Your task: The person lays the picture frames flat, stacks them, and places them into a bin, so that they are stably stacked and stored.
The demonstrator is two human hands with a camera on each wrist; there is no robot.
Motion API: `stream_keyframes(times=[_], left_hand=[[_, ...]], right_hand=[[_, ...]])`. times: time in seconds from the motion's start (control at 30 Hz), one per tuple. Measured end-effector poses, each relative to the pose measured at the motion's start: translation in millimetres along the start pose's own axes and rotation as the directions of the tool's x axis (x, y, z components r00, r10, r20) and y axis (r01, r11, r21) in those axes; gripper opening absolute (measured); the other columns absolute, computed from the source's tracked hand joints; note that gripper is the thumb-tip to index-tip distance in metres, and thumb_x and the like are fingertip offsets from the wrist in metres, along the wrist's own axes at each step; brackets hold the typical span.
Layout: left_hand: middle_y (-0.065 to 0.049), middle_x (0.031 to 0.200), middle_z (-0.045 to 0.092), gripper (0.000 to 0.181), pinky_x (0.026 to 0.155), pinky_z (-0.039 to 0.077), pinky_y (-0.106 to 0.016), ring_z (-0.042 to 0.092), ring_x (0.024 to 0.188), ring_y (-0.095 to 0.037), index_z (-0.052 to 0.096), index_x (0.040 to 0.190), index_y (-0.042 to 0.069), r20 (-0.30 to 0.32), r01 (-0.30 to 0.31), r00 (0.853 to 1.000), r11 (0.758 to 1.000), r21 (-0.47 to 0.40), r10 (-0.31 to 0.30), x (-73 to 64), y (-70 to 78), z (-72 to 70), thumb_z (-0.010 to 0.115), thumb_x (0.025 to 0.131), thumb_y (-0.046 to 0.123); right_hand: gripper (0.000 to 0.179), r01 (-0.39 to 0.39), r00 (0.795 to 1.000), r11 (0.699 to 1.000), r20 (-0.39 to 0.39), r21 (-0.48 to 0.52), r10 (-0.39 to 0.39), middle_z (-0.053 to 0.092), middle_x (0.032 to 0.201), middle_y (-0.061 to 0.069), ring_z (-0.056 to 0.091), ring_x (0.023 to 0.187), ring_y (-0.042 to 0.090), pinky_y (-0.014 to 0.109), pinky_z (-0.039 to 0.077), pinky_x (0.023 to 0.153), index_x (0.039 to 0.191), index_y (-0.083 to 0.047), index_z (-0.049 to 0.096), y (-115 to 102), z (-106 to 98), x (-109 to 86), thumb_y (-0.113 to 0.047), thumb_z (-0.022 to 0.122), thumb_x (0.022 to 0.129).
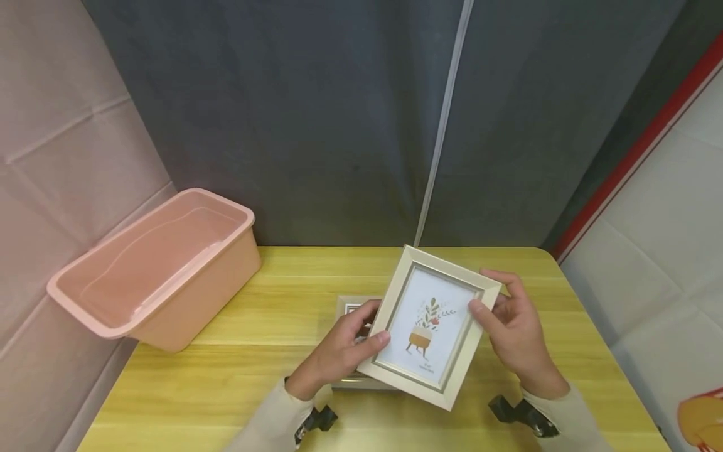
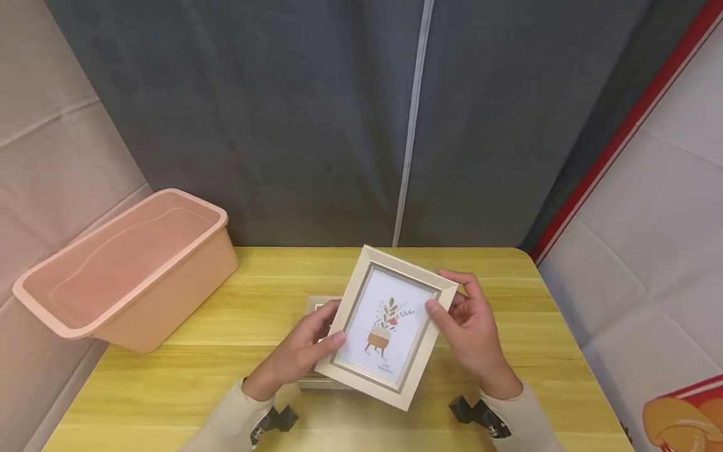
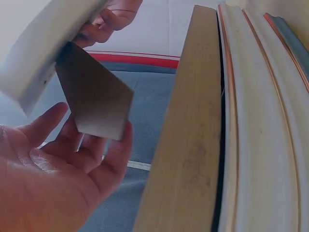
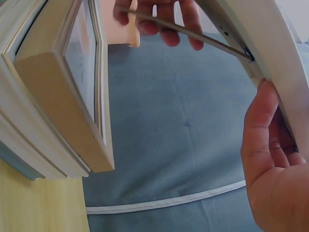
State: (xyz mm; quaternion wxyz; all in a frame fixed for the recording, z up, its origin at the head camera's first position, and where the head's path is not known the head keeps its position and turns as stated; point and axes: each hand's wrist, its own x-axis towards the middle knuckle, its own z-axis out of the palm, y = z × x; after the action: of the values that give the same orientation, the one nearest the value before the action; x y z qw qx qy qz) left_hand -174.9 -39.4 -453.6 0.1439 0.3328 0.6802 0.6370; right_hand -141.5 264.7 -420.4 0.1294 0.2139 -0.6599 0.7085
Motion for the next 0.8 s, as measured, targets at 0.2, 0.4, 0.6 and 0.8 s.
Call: stream_keyframes(times=[0.2, 0.4, 0.6, 0.8], left_hand=[[-0.012, 0.130, 0.066, 0.051, 0.087, 0.064, -0.037, 0.065, 0.112, -0.018, 0.050, 0.153, 0.013, -0.042, -0.020, 0.999, 0.999, 0.039, 0.021, -1.5, 0.0, -0.3, 0.063, 0.105, 0.024], [-0.015, 0.133, 0.064, 0.058, 0.087, 0.064, -0.036, 0.067, 0.113, -0.020, 0.045, 0.156, 0.013, -0.082, -0.001, 0.997, 1.000, -0.005, 0.001, -6.1, -2.0, 0.0, 0.067, 0.103, 0.018], [-0.019, 0.141, 0.057, 0.064, 0.083, 0.065, -0.035, 0.067, 0.115, -0.021, 0.038, 0.160, 0.013, -0.131, 0.010, 0.991, 0.998, -0.065, -0.018, -14.4, -4.7, 0.7, 0.066, 0.102, 0.012], [-0.020, 0.142, 0.054, 0.065, 0.086, 0.063, -0.030, 0.066, 0.111, -0.023, 0.039, 0.160, 0.014, -0.202, -0.007, 0.979, 0.997, -0.075, -0.009, -21.7, -8.4, 3.7, 0.066, 0.101, 0.008]], right_hand=[[0.053, -0.012, 0.997, 1.000, -0.079, 0.017, 0.013, 0.078, 0.120, 0.008, 0.079, 0.096, 0.018, 0.033, 0.066, 0.070, 0.148, 0.002, 0.042, 6.3, -0.4, 1.8, 0.021, 0.050, 0.099], [0.049, -0.039, 0.986, 0.996, -0.158, 0.082, 0.052, 0.077, 0.118, 0.009, 0.079, 0.096, 0.018, 0.033, 0.066, 0.071, 0.145, 0.005, 0.043, 13.6, 2.1, 3.6, 0.021, 0.052, 0.099], [0.042, -0.147, 0.946, 0.985, -0.279, 0.086, 0.165, 0.076, 0.115, 0.004, 0.080, 0.092, 0.018, 0.038, 0.065, 0.069, 0.137, -0.003, 0.047, 22.5, 10.8, -0.3, 0.014, 0.057, 0.101], [0.040, -0.213, 0.912, 0.976, -0.347, 0.051, 0.217, 0.076, 0.114, 0.003, 0.080, 0.088, 0.018, 0.041, 0.064, 0.065, 0.133, -0.008, 0.049, 25.2, 17.9, -3.0, 0.011, 0.062, 0.100]])
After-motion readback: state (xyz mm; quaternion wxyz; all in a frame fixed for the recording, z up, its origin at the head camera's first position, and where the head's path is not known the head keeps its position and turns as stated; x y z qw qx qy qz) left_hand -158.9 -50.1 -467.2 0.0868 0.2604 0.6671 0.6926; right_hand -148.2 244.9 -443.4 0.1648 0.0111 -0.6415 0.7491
